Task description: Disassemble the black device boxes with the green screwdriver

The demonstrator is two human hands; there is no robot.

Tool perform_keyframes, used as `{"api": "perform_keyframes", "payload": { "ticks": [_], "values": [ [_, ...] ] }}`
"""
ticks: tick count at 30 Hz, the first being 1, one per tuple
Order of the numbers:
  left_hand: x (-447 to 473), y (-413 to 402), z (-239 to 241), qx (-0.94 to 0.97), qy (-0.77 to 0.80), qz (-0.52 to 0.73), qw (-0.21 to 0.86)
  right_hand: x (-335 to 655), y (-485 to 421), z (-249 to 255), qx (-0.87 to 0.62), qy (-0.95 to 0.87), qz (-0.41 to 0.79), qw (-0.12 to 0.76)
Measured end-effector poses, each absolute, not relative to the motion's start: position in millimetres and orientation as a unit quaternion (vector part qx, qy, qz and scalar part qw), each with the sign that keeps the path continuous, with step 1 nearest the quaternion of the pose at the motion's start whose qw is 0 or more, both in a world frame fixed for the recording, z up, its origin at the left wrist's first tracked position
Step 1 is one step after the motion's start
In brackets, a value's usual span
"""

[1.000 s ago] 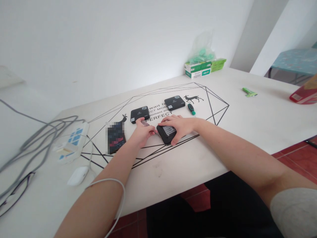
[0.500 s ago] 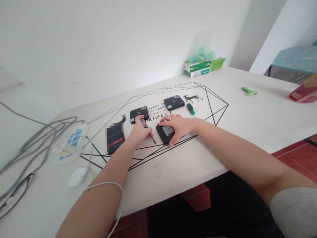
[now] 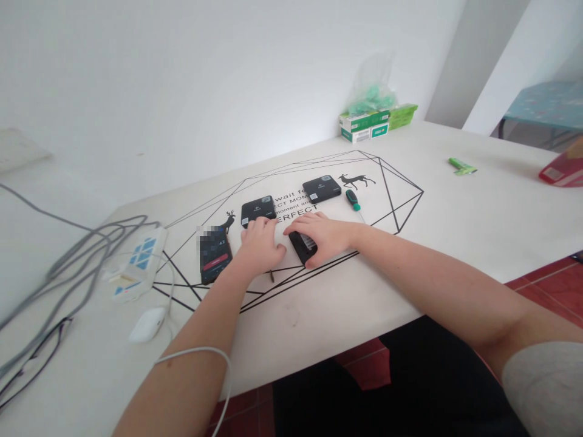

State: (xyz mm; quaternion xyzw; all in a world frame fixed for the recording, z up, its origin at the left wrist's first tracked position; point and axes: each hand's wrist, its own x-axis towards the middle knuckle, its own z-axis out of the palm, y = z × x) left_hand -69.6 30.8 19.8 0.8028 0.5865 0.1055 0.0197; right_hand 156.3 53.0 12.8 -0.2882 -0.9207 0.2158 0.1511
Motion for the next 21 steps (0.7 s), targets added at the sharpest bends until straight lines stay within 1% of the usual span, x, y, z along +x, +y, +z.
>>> {"api": "perform_keyframes", "payload": {
  "ticks": [2,3,5,9,14,18,21],
  "values": [
    [-67.3,24.9,28.9,0.858,0.485,0.082,0.148,155.8,55.1,11.7,-0.283,-0.919,0.220,0.165],
    [-65.6,22.1,32.3,0.862,0.464,0.077,0.188,155.8,56.2,11.1,-0.283,-0.917,0.222,0.170],
    [-61.0,18.3,34.6,0.849,0.476,0.072,0.217,156.1,58.3,10.4,-0.290,-0.913,0.228,0.175],
    [-51.1,19.5,23.7,0.831,0.510,0.110,0.191,157.9,61.2,10.4,-0.296,-0.905,0.242,0.186],
    [-46.7,21.7,17.3,0.833,0.509,0.111,0.186,160.6,59.1,15.9,-0.308,-0.889,0.267,0.207],
    [-45.5,16.8,24.4,0.829,0.511,0.110,0.201,164.3,55.5,21.6,-0.315,-0.870,0.294,0.242],
    [-46.1,16.3,25.2,0.830,0.516,0.098,0.187,170.3,57.4,22.5,-0.310,-0.852,0.318,0.277]
  ]
}}
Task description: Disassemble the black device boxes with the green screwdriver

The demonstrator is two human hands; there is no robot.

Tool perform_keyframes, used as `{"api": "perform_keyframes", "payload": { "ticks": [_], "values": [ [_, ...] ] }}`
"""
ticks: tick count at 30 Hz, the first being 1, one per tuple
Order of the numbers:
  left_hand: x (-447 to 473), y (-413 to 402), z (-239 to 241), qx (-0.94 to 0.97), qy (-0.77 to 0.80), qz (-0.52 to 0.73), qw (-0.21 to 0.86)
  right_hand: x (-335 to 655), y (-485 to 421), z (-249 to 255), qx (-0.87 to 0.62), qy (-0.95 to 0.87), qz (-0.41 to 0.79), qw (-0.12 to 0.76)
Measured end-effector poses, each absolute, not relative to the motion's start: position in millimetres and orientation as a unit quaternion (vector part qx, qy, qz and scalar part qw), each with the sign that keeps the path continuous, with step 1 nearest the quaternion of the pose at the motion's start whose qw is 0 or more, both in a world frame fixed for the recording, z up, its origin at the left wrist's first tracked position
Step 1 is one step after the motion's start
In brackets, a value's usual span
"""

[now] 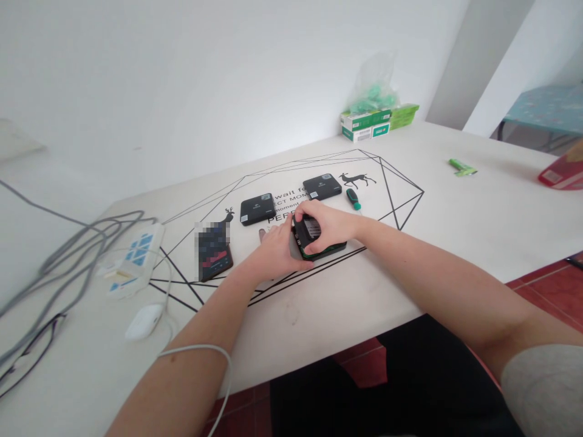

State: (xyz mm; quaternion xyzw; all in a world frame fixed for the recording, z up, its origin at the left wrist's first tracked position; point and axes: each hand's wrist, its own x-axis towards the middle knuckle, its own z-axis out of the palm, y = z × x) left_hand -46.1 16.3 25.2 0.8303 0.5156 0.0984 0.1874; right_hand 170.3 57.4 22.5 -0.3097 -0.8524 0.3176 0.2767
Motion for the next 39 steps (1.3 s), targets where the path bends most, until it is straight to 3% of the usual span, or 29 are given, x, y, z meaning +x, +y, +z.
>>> {"api": "perform_keyframes", "payload": {
  "ticks": [7,13,17,29,39],
  "values": [
    [-55.2,24.8,10.7,0.863,0.487,0.063,0.119,179.9,71.2,21.0,-0.210,-0.779,0.458,0.373],
    [-56.4,28.8,6.1,0.852,0.514,0.076,0.068,176.3,66.2,21.3,-0.154,-0.705,0.587,0.367],
    [-60.2,35.1,0.5,0.844,0.527,0.087,0.042,182.1,67.9,23.8,-0.148,-0.716,0.585,0.352],
    [-87.3,49.5,6.2,0.818,0.573,0.050,-0.006,228.5,65.7,52.2,-0.274,-0.809,0.511,0.102],
    [-74.6,44.2,-1.5,0.854,0.513,0.087,0.015,217.3,67.9,43.7,-0.386,-0.841,0.378,-0.024]
  ]
}}
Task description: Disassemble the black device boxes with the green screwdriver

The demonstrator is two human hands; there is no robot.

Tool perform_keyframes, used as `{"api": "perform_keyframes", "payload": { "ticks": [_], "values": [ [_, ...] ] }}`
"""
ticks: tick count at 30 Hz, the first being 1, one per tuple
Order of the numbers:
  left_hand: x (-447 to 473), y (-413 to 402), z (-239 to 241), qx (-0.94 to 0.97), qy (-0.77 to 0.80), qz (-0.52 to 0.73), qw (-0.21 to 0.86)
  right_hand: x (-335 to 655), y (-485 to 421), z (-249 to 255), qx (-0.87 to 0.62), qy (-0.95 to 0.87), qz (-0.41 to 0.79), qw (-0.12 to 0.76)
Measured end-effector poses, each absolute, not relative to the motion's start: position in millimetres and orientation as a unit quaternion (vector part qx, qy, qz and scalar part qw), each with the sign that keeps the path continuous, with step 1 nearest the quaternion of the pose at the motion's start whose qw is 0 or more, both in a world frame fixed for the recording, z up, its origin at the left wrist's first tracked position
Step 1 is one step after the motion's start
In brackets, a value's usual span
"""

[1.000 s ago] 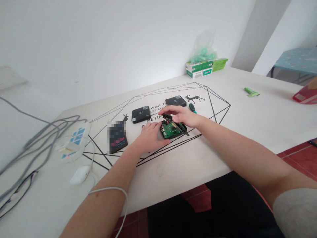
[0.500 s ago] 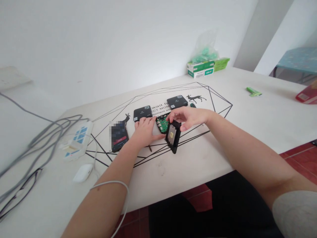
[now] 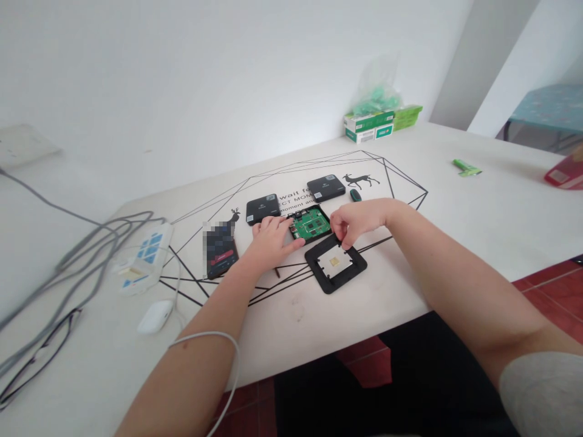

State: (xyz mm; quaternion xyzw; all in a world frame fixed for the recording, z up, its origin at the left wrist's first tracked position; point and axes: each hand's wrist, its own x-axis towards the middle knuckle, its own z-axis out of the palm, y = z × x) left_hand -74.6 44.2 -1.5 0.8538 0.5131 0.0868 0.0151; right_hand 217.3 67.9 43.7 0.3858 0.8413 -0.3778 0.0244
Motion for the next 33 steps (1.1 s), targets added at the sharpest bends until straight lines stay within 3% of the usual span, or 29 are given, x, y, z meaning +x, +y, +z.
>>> {"api": "perform_keyframes", "payload": {
  "ticks": [4,9,11,16,26,33],
  "values": [
    [-67.0,39.9,-5.2,0.850,0.521,0.071,0.004,214.1,64.9,49.2,0.413,0.851,-0.325,-0.010],
    [-67.5,41.0,-6.9,0.847,0.526,0.076,0.004,197.5,68.6,33.4,0.397,0.868,-0.189,-0.232],
    [-67.7,41.7,-6.7,0.845,0.529,0.081,0.004,185.0,71.0,19.3,0.369,0.879,-0.159,-0.255],
    [-68.9,45.7,-7.5,0.849,0.522,0.081,0.005,151.5,75.4,4.2,0.313,0.907,-0.171,-0.225],
    [-69.2,48.6,-2.4,0.857,0.507,0.097,0.002,105.6,99.7,43.0,0.384,0.916,-0.112,0.017],
    [-70.5,54.3,-5.9,0.849,0.519,0.101,0.012,102.7,105.7,44.4,0.370,0.920,-0.126,0.001]
  ]
}}
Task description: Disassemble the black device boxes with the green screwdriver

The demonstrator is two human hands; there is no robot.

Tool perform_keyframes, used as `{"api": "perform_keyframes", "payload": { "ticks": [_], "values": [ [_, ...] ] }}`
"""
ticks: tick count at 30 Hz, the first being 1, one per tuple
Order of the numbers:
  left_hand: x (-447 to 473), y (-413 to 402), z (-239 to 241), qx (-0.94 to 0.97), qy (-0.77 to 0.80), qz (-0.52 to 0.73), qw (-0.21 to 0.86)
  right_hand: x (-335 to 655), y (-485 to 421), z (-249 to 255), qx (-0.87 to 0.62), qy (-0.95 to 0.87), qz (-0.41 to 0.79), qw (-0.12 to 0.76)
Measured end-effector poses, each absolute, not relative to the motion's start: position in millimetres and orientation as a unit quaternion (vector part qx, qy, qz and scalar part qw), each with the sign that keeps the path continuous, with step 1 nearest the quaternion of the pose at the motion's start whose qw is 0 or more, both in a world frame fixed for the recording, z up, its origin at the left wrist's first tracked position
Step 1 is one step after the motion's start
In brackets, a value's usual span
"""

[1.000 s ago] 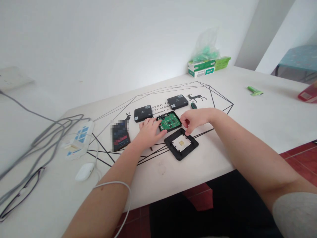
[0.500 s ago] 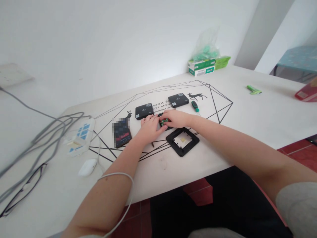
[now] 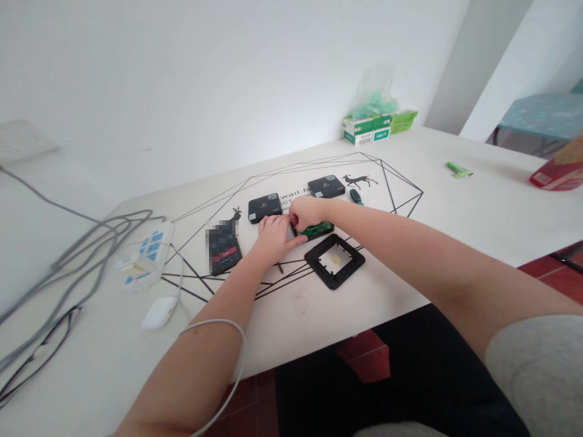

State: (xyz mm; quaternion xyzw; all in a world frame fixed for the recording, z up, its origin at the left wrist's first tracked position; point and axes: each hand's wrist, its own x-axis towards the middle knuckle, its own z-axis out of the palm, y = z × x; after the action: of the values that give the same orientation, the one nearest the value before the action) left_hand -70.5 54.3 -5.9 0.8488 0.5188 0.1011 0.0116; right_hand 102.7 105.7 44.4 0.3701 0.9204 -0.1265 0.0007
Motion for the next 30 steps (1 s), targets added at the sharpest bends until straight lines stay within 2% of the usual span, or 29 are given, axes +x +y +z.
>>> {"api": "perform_keyframes", "payload": {
  "ticks": [12,15,18,19,21,24,26,28,30],
  "values": [
    [-70.9,49.8,-4.0,0.837,0.527,0.146,-0.022,117.6,114.6,57.6,0.349,0.883,-0.302,-0.083],
    [-72.0,49.0,-1.1,0.842,0.511,0.170,-0.034,137.5,102.5,58.1,0.387,0.858,-0.291,-0.169],
    [-73.3,50.1,-2.4,0.856,0.473,0.207,-0.004,167.3,87.5,51.2,0.549,0.759,-0.221,-0.273],
    [-73.6,50.4,-3.7,0.859,0.462,0.222,0.008,176.5,82.3,47.6,0.589,0.713,-0.245,-0.290],
    [-73.9,50.5,-6.6,0.857,0.448,0.256,0.018,189.1,72.6,39.7,0.610,0.639,-0.374,-0.283],
    [-72.5,47.8,-9.8,0.860,0.430,0.275,0.020,189.7,64.1,29.8,0.539,0.558,-0.559,-0.293],
    [-70.1,44.3,-10.3,0.869,0.420,0.261,0.033,183.2,65.2,25.8,0.503,0.509,-0.604,-0.351],
    [-67.4,40.7,-9.5,0.865,0.432,0.247,0.056,180.0,71.6,23.5,0.523,0.466,-0.583,-0.411],
    [-65.3,38.1,-7.9,0.856,0.458,0.228,0.066,185.3,81.5,21.9,0.566,0.480,-0.515,-0.429]
  ]
}}
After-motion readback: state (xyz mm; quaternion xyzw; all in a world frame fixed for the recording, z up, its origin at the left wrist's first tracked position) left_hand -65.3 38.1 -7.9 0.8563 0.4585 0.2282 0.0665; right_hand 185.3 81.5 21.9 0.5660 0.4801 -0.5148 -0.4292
